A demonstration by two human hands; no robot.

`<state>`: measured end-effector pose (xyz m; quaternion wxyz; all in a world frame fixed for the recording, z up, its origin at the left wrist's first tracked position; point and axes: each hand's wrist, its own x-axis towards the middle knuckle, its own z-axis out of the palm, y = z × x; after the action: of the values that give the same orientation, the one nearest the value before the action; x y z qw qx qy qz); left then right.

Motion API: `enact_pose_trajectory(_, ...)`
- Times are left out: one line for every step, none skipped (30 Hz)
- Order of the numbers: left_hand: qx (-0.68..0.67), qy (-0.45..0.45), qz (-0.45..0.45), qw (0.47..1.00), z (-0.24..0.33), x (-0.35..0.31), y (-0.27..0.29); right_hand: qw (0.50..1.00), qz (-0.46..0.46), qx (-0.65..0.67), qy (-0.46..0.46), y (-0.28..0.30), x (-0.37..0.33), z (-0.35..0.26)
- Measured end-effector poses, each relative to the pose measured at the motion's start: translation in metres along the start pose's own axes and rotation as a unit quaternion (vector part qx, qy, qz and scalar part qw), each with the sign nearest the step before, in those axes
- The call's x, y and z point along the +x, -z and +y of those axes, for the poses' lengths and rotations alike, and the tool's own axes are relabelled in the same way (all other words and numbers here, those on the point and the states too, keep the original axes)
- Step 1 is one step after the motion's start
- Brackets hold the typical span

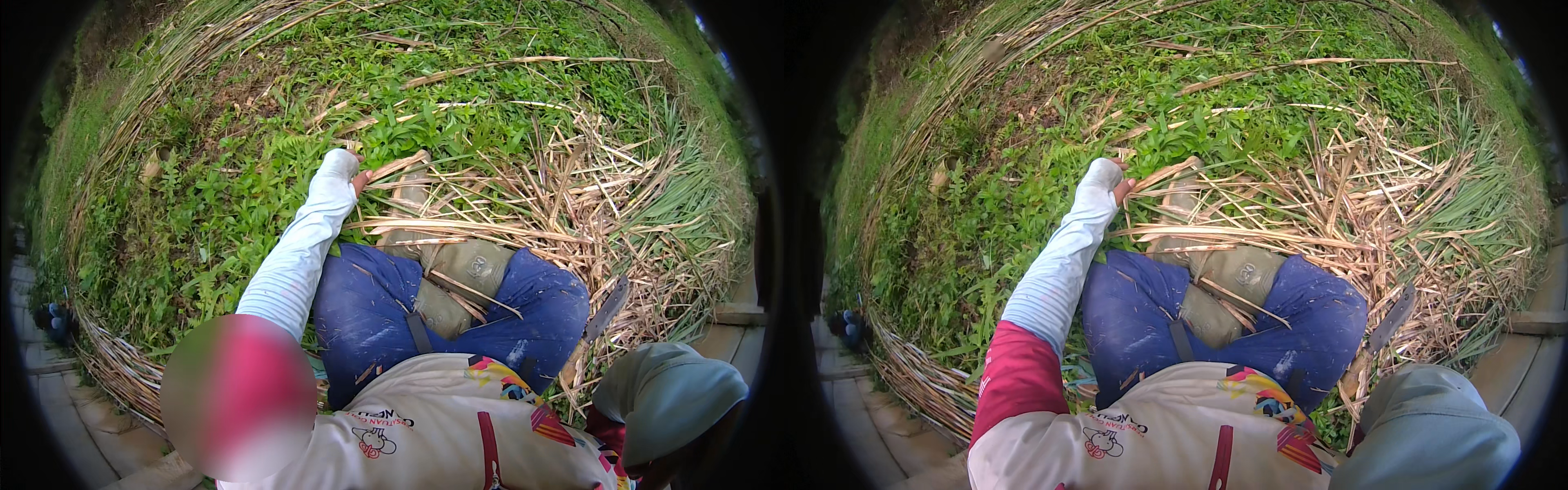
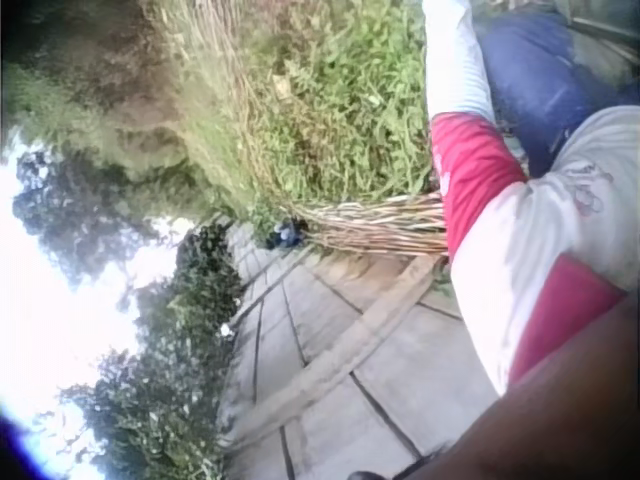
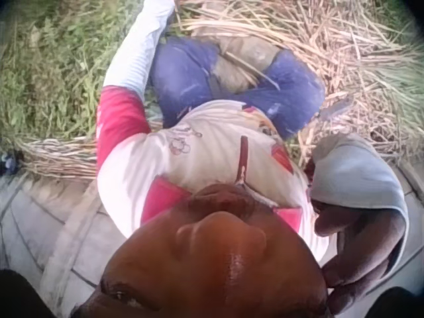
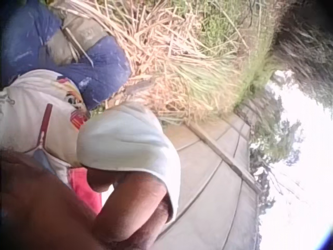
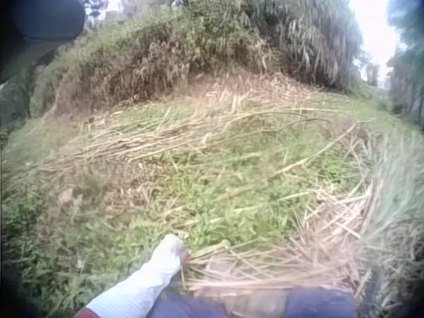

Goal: The person sits on the ground and uses a large knife to strip the outer layers from long bamboo stalks. They hold the stalks with one hand and repeatedly strike them with the knife to remove the fibrous sheath, then place the processed stalks into a pile.

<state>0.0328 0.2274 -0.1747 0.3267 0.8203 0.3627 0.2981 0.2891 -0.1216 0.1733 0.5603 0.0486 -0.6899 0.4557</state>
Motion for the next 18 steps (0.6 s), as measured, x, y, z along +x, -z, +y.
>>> enact_pose_trajectory(-0.002, 0.025, -0.012, 1.0, -0.016, 0.011, -0.011, 1.0, 0.001, 0.003, -0.028, 0.009, -0.001, 0.009)
enact_pose_trajectory(-0.005, 0.028, -0.003, 1.0, -0.028, 0.026, -0.018, 0.999, -0.001, 0.008, -0.053, 0.017, -0.002, 0.018)
enact_pose_trajectory(-0.009, 0.032, 0.004, 0.999, -0.041, 0.041, -0.024, 0.998, -0.003, 0.011, -0.067, 0.026, -0.003, 0.028)
enact_pose_trajectory(-0.071, 0.021, 0.028, 0.997, -0.053, 0.061, -0.034, 0.997, 0.004, 0.011, -0.081, 0.035, -0.007, 0.036)
enact_pose_trajectory(-0.017, 0.033, 0.03, 0.999, -0.06, 0.08, -0.035, 0.996, 0.008, 0.014, -0.093, 0.044, -0.011, 0.044)
enact_pose_trajectory(-0.04, 0.061, 0.033, 0.997, -0.072, 0.1, -0.044, 0.994, 0.014, 0.015, -0.104, 0.052, -0.016, 0.052)
enact_pose_trajectory(-0.041, 0.01, 0.055, 0.998, -0.085, 0.123, -0.047, 0.993, 0.02, 0.015, -0.112, 0.061, -0.021, 0.059)
enact_pose_trajectory(-0.022, 0.033, 0.056, 0.998, -0.097, 0.139, -0.051, 0.992, 0.026, 0.015, -0.12, 0.068, -0.025, 0.066)
enact_pose_trajectory(-0.005, 0.053, 0.05, 0.997, -0.095, 0.161, -0.056, 0.991, 0.039, 0.011, -0.129, 0.076, -0.031, 0.073)
enact_pose_trajectory(-0.012, 0.053, 0.08, 0.995, -0.11, 0.174, -0.055, 0.99, 0.038, 0.02, -0.135, 0.09, -0.038, 0.082)
enact_pose_trajectory(-0.019, 0.053, 0.109, 0.992, -0.125, 0.184, -0.052, 0.989, 0.04, 0.03, -0.138, 0.104, -0.046, 0.088)
enact_pose_trajectory(0.004, 0.06, 0.101, 0.993, -0.117, 0.211, -0.075, 0.986, 0.068, 0.001, -0.15, 0.1, -0.046, 0.089)
enact_pose_trajectory(0.074, 0.07, 0.082, 0.991, -0.136, 0.234, -0.076, 0.986, 0.071, -0.003, -0.154, 0.103, -0.049, 0.092)
enact_pose_trajectory(0.161, 0.133, 0.113, 0.971, -0.194, 0.233, -0.053, 0.987, 0.042, 0.029, -0.153, 0.119, -0.054, 0.101)
enact_pose_trajectory(0.223, 0.164, 0.113, 0.954, -0.221, 0.252, -0.058, 0.987, 0.041, 0.021, -0.156, 0.117, -0.051, 0.101)
enact_pose_trajectory(0.277, 0.161, 0.069, 0.945, -0.223, 0.263, -0.062, 0.985, 0.049, 0.013, -0.163, 0.12, -0.055, 0.104)
enact_pose_trajectory(0.33, 0.156, 0.025, 0.931, -0.218, 0.266, -0.066, 0.984, 0.059, 0.003, -0.17, 0.125, -0.059, 0.105)
enact_pose_trajectory(0.314, 0.137, -0.011, 0.94, -0.217, 0.25, -0.061, 0.983, 0.063, 0.008, -0.172, 0.137, -0.068, 0.108)
